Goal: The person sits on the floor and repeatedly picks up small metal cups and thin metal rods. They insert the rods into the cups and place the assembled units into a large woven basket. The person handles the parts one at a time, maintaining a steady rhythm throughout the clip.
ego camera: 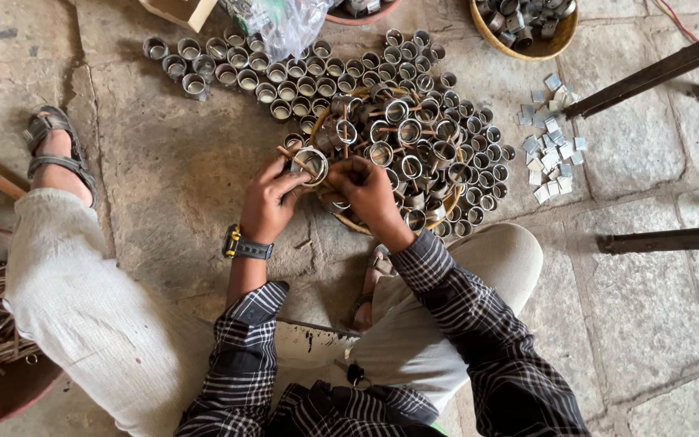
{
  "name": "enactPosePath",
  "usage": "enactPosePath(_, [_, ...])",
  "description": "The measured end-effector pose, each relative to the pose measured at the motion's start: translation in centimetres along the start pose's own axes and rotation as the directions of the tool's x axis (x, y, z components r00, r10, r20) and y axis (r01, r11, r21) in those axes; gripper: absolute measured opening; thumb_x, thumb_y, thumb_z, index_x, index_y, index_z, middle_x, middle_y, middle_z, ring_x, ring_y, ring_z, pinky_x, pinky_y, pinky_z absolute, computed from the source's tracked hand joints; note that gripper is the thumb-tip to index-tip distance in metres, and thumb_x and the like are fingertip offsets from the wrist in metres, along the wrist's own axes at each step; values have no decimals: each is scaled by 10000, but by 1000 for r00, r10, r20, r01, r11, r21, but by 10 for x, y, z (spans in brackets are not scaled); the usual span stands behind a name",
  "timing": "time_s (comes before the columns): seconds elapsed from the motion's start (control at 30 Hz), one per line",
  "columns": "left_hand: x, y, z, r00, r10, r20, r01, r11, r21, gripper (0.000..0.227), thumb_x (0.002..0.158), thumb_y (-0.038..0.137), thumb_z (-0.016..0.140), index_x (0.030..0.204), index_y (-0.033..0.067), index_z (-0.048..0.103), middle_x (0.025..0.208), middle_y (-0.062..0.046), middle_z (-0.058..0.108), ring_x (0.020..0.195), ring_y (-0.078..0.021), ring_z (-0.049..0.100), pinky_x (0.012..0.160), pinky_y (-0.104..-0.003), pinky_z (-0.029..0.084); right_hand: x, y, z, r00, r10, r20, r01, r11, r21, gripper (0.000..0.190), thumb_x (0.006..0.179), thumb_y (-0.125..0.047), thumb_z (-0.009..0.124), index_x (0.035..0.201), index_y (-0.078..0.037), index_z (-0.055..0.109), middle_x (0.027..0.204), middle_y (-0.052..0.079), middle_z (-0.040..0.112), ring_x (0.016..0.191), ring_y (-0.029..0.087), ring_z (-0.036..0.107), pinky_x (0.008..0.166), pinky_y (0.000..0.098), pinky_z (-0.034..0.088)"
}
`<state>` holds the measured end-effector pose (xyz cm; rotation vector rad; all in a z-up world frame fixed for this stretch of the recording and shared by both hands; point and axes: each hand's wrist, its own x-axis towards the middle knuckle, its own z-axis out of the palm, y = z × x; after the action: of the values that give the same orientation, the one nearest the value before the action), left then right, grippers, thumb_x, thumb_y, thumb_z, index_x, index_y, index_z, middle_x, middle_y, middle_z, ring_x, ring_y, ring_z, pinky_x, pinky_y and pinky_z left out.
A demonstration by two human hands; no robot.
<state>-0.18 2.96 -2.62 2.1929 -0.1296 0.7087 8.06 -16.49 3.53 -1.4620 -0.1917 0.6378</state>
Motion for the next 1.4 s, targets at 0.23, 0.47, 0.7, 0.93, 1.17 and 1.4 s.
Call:
enactPosePath(0.23, [4,14,21,997,-18,75,20,1000,-17,537,889,102,813,1366,174,576,1560,-115,537,1366,-315,585,1009,-366,603,16,-39,-20,989,123,81,-78,903,-423,179,970,-80,669,1091,52,676,946,165,749,757,204,757,694,321,688])
enactPosePath(0.47, [21,12,-10,982,35,-183,-37,999,-5,922,983,268,766,1653,97,156,1563,-245,472,1410,-356,534,1172,-468,484,99,-48,-98,928,-298,223,339,428,-838,137,963,-51,696,1087,-69,750,984,83,793,765,173,748,696,333,619])
enactPosePath(0.7, [4,-5,-51,946,-233,-225,230,972,-40,785,1044,228,733,1650,101,251,1448,-168,625,1313,-297,641,1050,-409,574,181,-21,-150,888,-358,290,384,229,-894,159,957,-109,716,1095,-36,687,955,189,749,823,360,732,723,454,579])
enactPosePath(0.93, [9,-22,-40,961,-206,-186,215,976,33,755,1014,198,736,1611,78,289,1325,-140,678,1172,-261,688,943,-388,587,207,7,-140,818,-375,436,467,-10,-884,414,805,-22,711,1210,-100,741,969,232,733,844,382,714,745,469,582])
enactPosePath(1.17, [6,-26,-37,959,-240,-149,243,970,5,699,1027,185,727,1602,108,338,1242,-101,706,1104,-241,698,939,-382,575,203,-2,-117,931,-87,354,358,34,-933,473,875,21,632,1281,-201,729,1067,130,770,886,316,746,837,460,590])
enactPosePath(1.4, [3,-24,-37,961,-247,-121,253,967,35,681,997,203,744,1565,90,387,1211,-89,709,1054,-235,700,912,-372,568,203,11,-121,945,-64,321,324,39,-945,588,790,21,626,1343,-168,686,1173,159,740,1026,329,729,903,435,601])
